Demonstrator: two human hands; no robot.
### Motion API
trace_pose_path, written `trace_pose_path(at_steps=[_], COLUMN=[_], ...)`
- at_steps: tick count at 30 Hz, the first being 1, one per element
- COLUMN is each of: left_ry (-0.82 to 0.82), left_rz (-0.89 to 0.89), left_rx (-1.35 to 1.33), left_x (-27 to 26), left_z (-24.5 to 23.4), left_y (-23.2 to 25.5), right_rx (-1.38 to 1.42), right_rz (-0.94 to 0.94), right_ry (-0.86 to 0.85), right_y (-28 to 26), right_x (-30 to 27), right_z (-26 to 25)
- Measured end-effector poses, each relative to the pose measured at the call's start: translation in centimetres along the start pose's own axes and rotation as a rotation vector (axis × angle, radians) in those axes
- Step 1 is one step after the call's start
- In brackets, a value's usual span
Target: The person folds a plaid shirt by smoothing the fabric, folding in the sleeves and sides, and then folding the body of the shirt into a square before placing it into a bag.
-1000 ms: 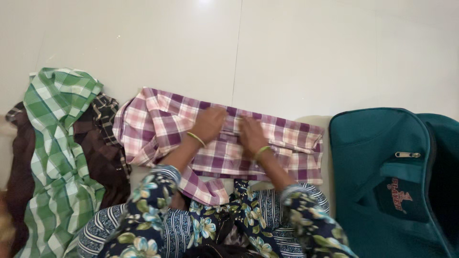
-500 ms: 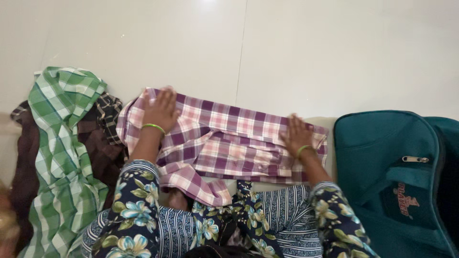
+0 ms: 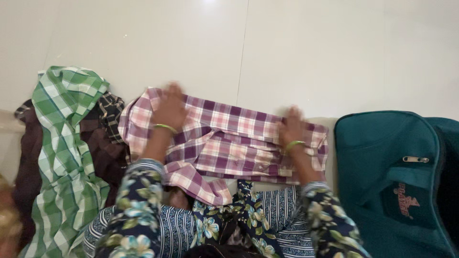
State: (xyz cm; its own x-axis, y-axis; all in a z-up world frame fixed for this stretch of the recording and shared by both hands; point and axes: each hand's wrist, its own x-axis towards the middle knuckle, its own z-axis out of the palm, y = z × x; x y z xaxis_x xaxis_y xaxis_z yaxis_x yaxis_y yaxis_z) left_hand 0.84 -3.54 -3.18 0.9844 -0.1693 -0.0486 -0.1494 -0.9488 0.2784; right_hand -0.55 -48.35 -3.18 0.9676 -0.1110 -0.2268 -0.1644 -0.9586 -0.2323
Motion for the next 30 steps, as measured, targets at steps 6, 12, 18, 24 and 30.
trace_pose_path(at_steps=[6,12,18,24,30], left_ry=[-0.189,-0.287,-0.23,-0.174,-0.139], left_rz=[0.2,0.215,0.028,-0.212,-0.307], left_rx=[-0.164,-0.009,0.311,0.346,0.286], left_x=[0.9,0.7,-0.6,-2.4,-1.8], left_z=[5.0,2.8,0.1,-1.4,-0.6], left_y=[14.4,9.4,-0.6,-6.6,-4.3], right_rx=[-0.134,-0.302,-0.404,-0.396,-0.344], right_rz=[-0.304,-0.252,0.019,0.276,0.312], right_ry=[-0.111,-0.277,-0.337,-0.297,-0.226], right_y=[-14.9,-12.0,-0.8,8.6,0.2], right_x=[-3.2,-3.1,-2.1,-1.8,-2.5], right_z=[5.4,0.6,-3.7,-4.4,-4.9])
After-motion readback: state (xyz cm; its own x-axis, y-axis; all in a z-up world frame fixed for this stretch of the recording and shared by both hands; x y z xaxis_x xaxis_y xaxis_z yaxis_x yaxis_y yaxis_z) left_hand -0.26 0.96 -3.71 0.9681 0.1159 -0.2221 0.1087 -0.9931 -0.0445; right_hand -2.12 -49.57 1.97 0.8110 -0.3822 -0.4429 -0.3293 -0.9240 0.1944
